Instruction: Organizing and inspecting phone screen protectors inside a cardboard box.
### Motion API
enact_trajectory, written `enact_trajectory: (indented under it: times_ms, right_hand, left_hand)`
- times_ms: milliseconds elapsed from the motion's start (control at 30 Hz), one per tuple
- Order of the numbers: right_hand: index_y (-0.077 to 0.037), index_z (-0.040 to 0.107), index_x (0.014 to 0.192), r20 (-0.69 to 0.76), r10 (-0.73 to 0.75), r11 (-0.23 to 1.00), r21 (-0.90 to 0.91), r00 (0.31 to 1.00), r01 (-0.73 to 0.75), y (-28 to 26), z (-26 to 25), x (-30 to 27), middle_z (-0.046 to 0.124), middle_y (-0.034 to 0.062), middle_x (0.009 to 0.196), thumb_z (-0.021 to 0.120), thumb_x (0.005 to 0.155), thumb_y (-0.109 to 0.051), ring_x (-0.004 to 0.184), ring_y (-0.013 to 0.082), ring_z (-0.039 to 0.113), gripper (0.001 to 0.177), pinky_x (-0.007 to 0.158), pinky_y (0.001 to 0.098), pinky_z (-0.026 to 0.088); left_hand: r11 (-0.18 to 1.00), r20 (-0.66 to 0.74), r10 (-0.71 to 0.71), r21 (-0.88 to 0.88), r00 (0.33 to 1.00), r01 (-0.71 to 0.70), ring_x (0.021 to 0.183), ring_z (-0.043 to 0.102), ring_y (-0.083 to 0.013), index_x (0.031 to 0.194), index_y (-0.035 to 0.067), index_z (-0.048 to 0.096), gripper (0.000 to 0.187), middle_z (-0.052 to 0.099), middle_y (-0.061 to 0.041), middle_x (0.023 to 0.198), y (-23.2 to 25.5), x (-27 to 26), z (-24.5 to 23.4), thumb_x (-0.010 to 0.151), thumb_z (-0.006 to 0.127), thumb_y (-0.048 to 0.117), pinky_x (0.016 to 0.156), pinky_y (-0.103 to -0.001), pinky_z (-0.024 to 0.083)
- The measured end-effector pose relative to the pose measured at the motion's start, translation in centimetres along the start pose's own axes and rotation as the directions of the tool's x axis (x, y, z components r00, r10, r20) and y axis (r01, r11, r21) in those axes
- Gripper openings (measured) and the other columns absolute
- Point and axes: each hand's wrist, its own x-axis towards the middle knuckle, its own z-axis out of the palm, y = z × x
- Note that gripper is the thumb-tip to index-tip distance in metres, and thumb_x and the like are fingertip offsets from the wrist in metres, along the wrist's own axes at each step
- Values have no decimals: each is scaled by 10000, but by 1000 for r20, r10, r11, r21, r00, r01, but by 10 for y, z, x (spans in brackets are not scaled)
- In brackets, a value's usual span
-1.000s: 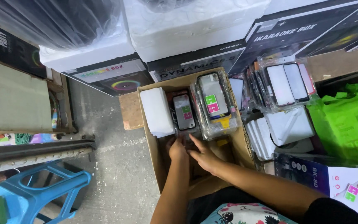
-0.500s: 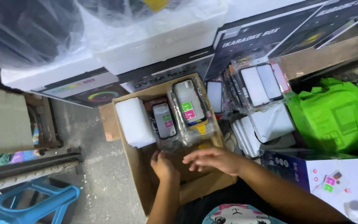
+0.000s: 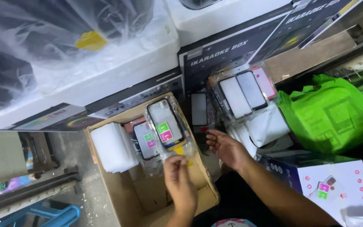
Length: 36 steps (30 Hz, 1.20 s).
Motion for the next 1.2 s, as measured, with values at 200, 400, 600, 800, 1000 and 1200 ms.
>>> enact_trajectory:
  times_ms: [200,400,600,800,1000,1200]
  right_hand:
    - [-20,582,1288,43,39,998,44,998,-41,8,-65,69,689,109,1208,520,994,-240,1121,247,659,372,1022,396,509]
    - [-36,595,1293,-112,129,989,-52,985,-136,-25,-54,92,676,101,1175,487,1024,-281,1071,238,635,379,980,389,502]
    - [-55,611,1298,-307,223,950,-143,925,-276,-44,-53,127,660,91,1136,446,1061,-331,1011,226,606,399,931,382,494]
    - [-74,626,1303,-511,302,876,-184,805,-445,-5,-112,168,644,82,1097,405,1097,-380,951,215,576,430,881,374,485]
    - [-112,587,1340,-529,280,882,-188,801,-433,-40,-53,142,645,79,1167,381,1079,-350,1012,216,604,409,900,350,498]
    - [-112,511,1457,-516,265,957,40,815,-286,36,-168,206,599,98,1365,359,1082,-353,1178,236,600,472,951,352,498]
  left_hand:
    - [990,398,-54,139,916,-2,997,628,-156,1135,26,618,185,634,-51,1068,-25,53,119,953,584,33,906,-282,503]
    - [848,14,-531,24,848,530,884,594,-228,1282,-18,563,420,648,-135,1023,-320,135,149,892,705,37,779,-355,491]
    - [862,2,-501,-84,866,499,866,608,-282,1406,118,486,529,645,-166,1018,-376,181,155,891,598,151,749,-384,510]
    - [639,-288,-674,235,680,733,1137,595,-317,1491,119,422,583,593,-150,1330,-233,179,202,945,590,237,947,-415,484]
    - [193,257,-188,956,948,-221,1377,546,-342,1223,145,660,239,655,-150,1377,-414,186,146,1013,548,172,1149,-357,454]
    - [443,-179,-421,815,889,374,1351,541,-332,1350,124,589,397,605,-138,1434,-354,186,168,1000,561,310,1125,-395,442]
